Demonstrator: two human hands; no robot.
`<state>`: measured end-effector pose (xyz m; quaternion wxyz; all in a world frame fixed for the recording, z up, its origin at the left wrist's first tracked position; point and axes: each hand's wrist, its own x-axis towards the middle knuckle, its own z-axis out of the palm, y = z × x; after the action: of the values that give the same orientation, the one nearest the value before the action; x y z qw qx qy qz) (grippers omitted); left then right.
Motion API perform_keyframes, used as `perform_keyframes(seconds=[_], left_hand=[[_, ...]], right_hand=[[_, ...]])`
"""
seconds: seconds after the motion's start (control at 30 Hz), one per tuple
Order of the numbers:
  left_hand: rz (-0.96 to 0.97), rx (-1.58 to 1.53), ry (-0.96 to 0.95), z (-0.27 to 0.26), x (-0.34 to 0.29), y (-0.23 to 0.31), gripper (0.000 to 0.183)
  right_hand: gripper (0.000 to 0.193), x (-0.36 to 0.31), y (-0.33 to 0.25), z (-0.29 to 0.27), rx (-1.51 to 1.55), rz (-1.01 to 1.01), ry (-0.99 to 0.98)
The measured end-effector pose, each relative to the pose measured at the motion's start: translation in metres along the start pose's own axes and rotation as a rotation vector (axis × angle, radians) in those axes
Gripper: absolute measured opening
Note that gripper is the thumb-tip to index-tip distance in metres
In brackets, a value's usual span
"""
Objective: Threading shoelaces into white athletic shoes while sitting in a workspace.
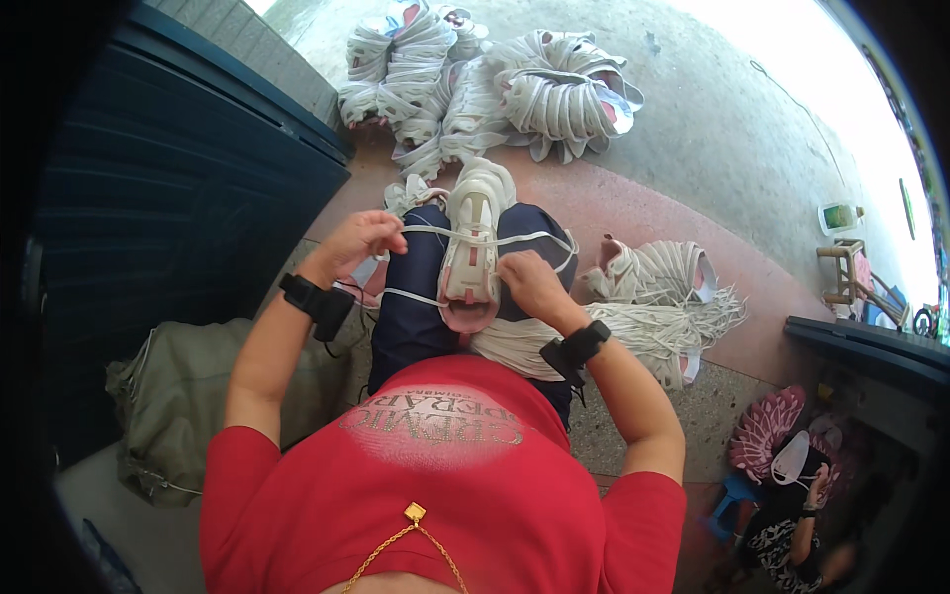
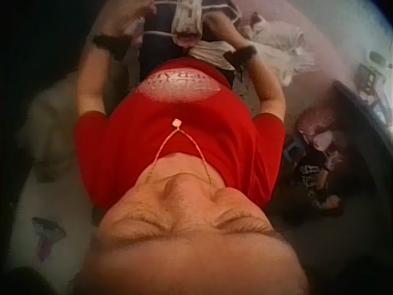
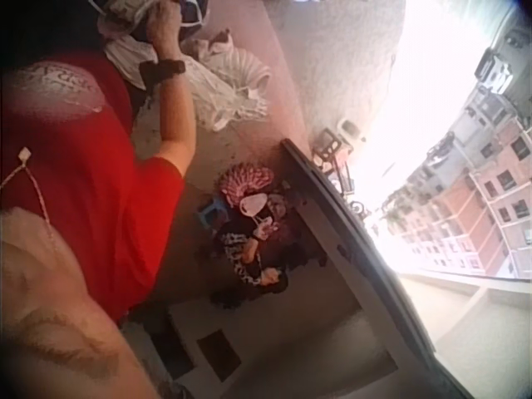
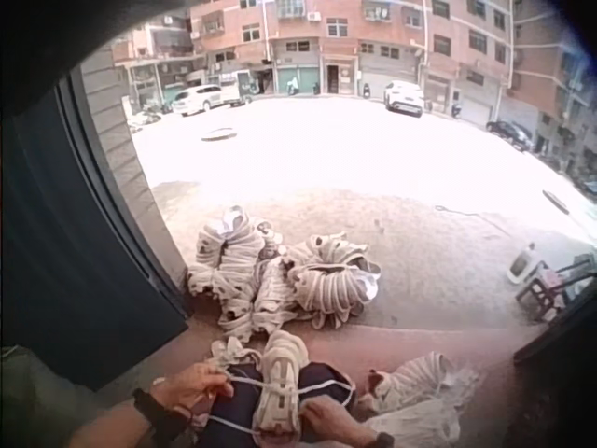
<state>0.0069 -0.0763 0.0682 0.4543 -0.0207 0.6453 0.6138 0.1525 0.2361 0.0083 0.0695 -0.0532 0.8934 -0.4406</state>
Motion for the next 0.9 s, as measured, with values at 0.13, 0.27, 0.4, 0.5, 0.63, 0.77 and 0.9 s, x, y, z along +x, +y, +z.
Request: perform_keyframes(seconds=[0.13, 0.27, 0.4, 0.5, 0.63, 0.77, 0.9], left_hand=[[0.384, 0.684, 0.126, 0.063, 0.028, -0.034, 0.019], [0.656, 1.117, 0.399, 0.072, 0.036, -0.048, 0.016], [0.606, 1.256, 0.472, 0.074, 0.042, -0.052, 0.017], [0.575, 1.290, 0.456, 0.074, 0.047, -0.053, 0.018], [0.650, 1.356, 0.464, 0.075, 0.052, -0.050, 0.016], [0.750, 1.462, 0.420, 0.080, 0.049, -0.039, 0.008], [0.759, 1.569, 0.335, 0.085, 0.044, -0.028, 0.008]], right_hand=[[0.021, 0.013, -0.001, 0.021, -0.178, -0.024, 0.277], [0.021, 0.024, -0.004, 0.025, -0.263, 0.078, 0.305], [0.018, 0.026, -0.002, 0.030, -0.295, 0.107, 0.335], [0.016, 0.027, -0.008, 0.032, -0.323, 0.084, 0.310], [0.015, 0.027, -0.006, 0.036, -0.348, -0.008, 0.367], [0.013, 0.025, -0.010, 0.036, -0.350, 0.028, 0.392], [0.012, 0.024, -0.012, 0.033, -0.359, 0.064, 0.421]])
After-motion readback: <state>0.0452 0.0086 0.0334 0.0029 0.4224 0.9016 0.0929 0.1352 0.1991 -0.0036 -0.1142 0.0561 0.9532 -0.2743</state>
